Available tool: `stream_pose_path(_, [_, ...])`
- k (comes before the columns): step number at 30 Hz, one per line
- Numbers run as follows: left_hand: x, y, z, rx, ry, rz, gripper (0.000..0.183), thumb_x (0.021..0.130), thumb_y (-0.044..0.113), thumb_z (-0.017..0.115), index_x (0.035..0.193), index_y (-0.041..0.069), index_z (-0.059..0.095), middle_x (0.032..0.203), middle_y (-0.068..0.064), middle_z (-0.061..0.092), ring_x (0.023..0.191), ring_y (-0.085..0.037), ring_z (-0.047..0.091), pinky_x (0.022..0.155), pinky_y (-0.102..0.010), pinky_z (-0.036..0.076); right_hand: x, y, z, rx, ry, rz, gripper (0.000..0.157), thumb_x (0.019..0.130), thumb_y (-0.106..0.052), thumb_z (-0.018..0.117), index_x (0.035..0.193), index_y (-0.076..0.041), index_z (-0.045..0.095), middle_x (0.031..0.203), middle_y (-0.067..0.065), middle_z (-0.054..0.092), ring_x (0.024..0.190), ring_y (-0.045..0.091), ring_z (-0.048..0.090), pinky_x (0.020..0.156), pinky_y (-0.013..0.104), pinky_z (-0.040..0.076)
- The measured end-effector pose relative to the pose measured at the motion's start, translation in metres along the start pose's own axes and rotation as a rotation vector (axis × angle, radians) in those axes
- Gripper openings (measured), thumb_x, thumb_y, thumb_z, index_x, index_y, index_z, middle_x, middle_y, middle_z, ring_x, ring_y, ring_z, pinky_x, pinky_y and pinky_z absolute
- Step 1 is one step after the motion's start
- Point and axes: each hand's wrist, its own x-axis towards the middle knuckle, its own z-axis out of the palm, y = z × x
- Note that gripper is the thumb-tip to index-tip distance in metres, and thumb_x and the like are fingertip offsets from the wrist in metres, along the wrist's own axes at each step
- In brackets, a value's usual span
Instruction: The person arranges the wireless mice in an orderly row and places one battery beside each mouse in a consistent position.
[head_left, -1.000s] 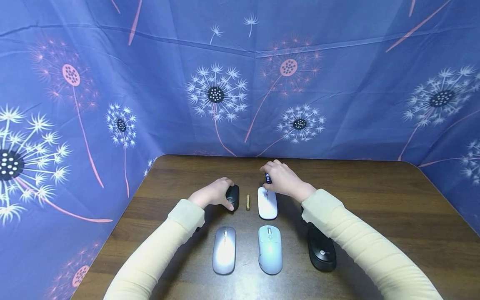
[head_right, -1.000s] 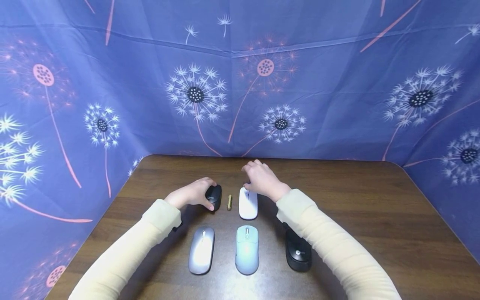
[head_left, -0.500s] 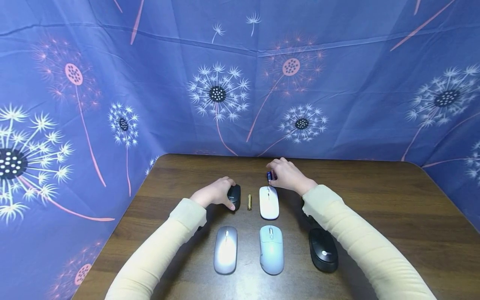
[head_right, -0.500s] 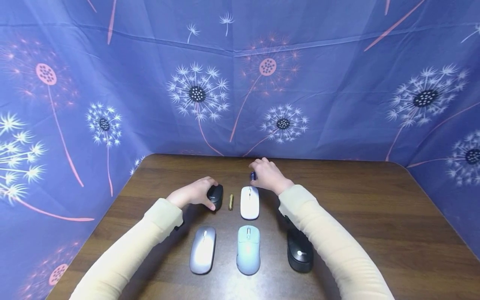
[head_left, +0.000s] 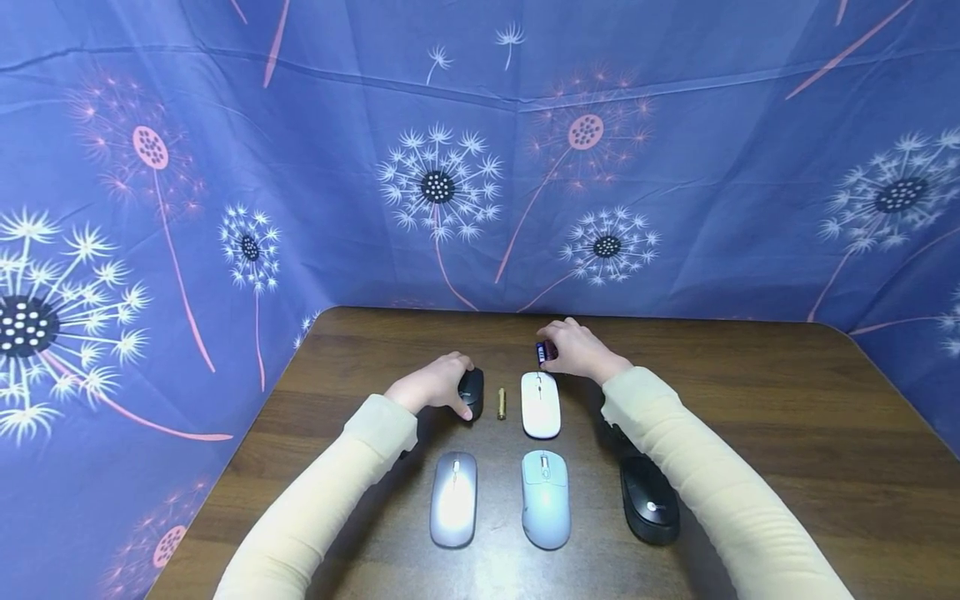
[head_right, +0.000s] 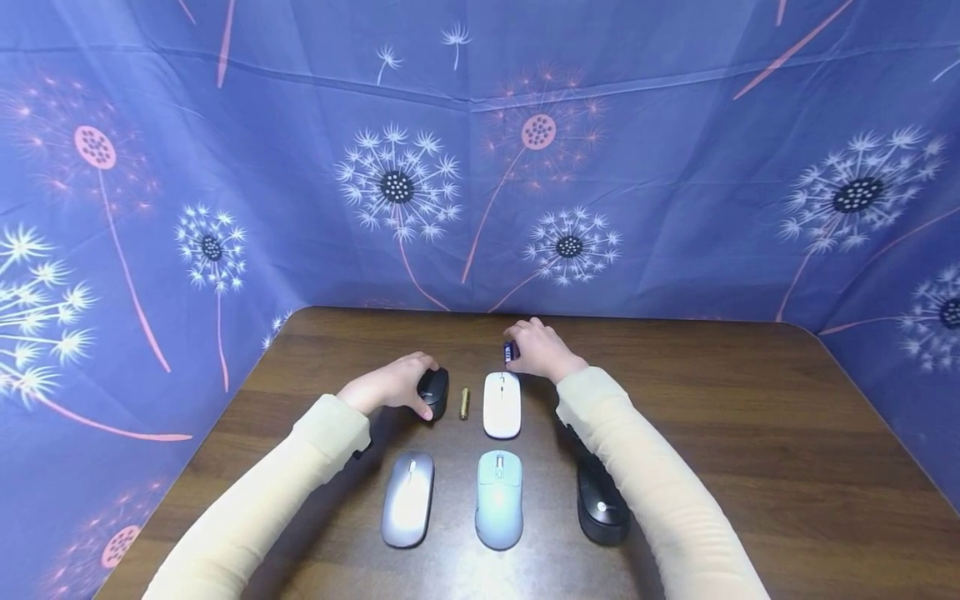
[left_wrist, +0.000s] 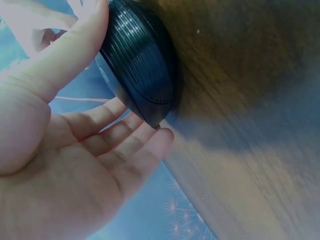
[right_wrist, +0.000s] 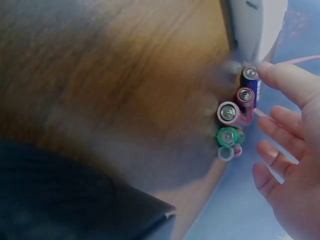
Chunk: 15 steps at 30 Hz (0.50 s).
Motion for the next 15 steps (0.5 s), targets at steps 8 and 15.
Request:
stream_pose_path(8, [0.0053, 0.0019, -0.0061, 0.024, -0.025, 0.024, 0.089, 0.063, 0.028, 0.089, 0.137, 0.007, 0.045, 0.138, -0.016, 0.043, 0.128, -0.031, 0.039, 0.103, -0.042, 0.037, 0.0022, 0.0011, 0.0061, 0.002, -0.006, 0.000, 0.054, 0.074, -0.023, 0.078, 0.120, 0.000, 0.062, 0.119, 0.015, 0.061, 0.105, 0.033, 0.052, 0.088, 0.049, 0.043])
stream_pose_path(15, [0.0069, 0.0028, -0.0094, 0.018, -0.056, 0.018, 0.084, 0.062, 0.026, 0.089, 0.136, 0.017, 0.049, 0.134, -0.012, 0.045, 0.122, -0.029, 0.041, 0.096, -0.044, 0.042, 0.0047, 0.0005, 0.0084, 0.002, -0.014, -0.010, 0.053, 0.074, -0.022, 0.076, 0.120, -0.001, 0.062, 0.120, 0.015, 0.061, 0.105, 0.033, 0.051, 0.087, 0.050, 0.043])
